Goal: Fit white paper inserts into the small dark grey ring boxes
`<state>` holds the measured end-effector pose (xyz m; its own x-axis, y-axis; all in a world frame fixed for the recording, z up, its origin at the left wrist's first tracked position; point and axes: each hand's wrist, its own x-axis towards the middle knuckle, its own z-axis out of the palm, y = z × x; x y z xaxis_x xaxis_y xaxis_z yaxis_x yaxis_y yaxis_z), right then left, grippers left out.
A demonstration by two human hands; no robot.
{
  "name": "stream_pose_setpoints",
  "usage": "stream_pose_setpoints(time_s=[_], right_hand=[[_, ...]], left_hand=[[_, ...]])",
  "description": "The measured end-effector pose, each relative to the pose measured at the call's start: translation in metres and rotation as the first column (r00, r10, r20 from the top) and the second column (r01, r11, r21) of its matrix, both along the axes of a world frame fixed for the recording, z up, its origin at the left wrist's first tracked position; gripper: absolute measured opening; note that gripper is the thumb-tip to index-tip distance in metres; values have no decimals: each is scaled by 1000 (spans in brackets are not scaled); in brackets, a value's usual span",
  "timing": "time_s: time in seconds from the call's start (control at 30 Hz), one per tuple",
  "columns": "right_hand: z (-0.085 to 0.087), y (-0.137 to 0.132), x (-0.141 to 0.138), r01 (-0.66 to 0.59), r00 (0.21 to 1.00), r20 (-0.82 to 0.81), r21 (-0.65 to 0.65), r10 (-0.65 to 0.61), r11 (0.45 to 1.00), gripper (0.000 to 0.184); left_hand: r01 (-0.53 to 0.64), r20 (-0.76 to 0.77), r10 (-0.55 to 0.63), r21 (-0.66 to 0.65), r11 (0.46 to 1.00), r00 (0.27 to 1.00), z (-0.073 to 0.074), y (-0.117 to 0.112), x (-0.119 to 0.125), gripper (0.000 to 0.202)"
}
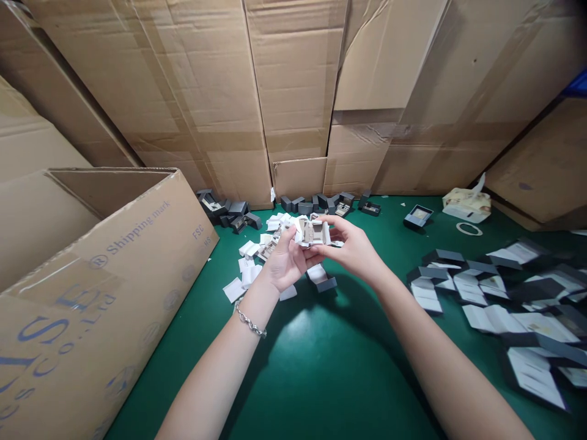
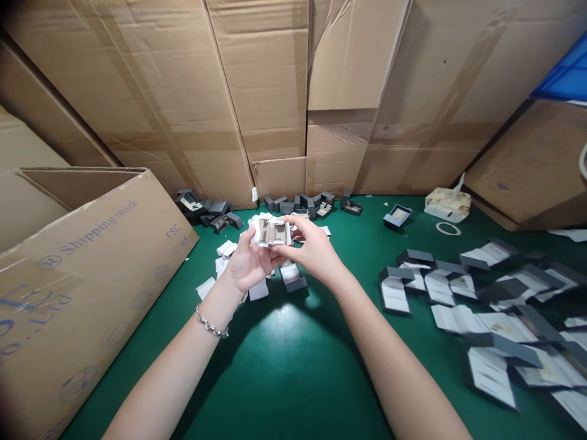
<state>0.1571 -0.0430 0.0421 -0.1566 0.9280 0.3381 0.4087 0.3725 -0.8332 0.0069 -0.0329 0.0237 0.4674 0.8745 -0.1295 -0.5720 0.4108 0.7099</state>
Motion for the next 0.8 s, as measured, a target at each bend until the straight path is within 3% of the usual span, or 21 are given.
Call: stream_pose_setpoints(time_s=[0.17,0.3,0.4,0.5,0.7,0.8], right_hand=[[-2,1,4,-22,996,92,53,17,998,51],[1,0,5,56,980,173,228,-97,972,66],[5,-3,2,139,968,156,319,-197,937,40],[7,-5,0,140,972,143,295,-188,945,18],[8,-8,-3,165,969,137,251,-204,954,14],[8,-10,-5,172,963,156,281,-222,944,12]], left_hand=[[-44,-107,52,77,996,993,-3,1,0,42],[-107,-100,130,212,971,986,-7,3,3,37],[-154,-152,202,280,948,968,-9,4,4,33],[-187,-246,285,355,916,927,-11,5,4,31],[-175,-404,483,598,782,776,-10,2,5,30],[-148,-414,528,667,731,742,-10,-1,8,29]])
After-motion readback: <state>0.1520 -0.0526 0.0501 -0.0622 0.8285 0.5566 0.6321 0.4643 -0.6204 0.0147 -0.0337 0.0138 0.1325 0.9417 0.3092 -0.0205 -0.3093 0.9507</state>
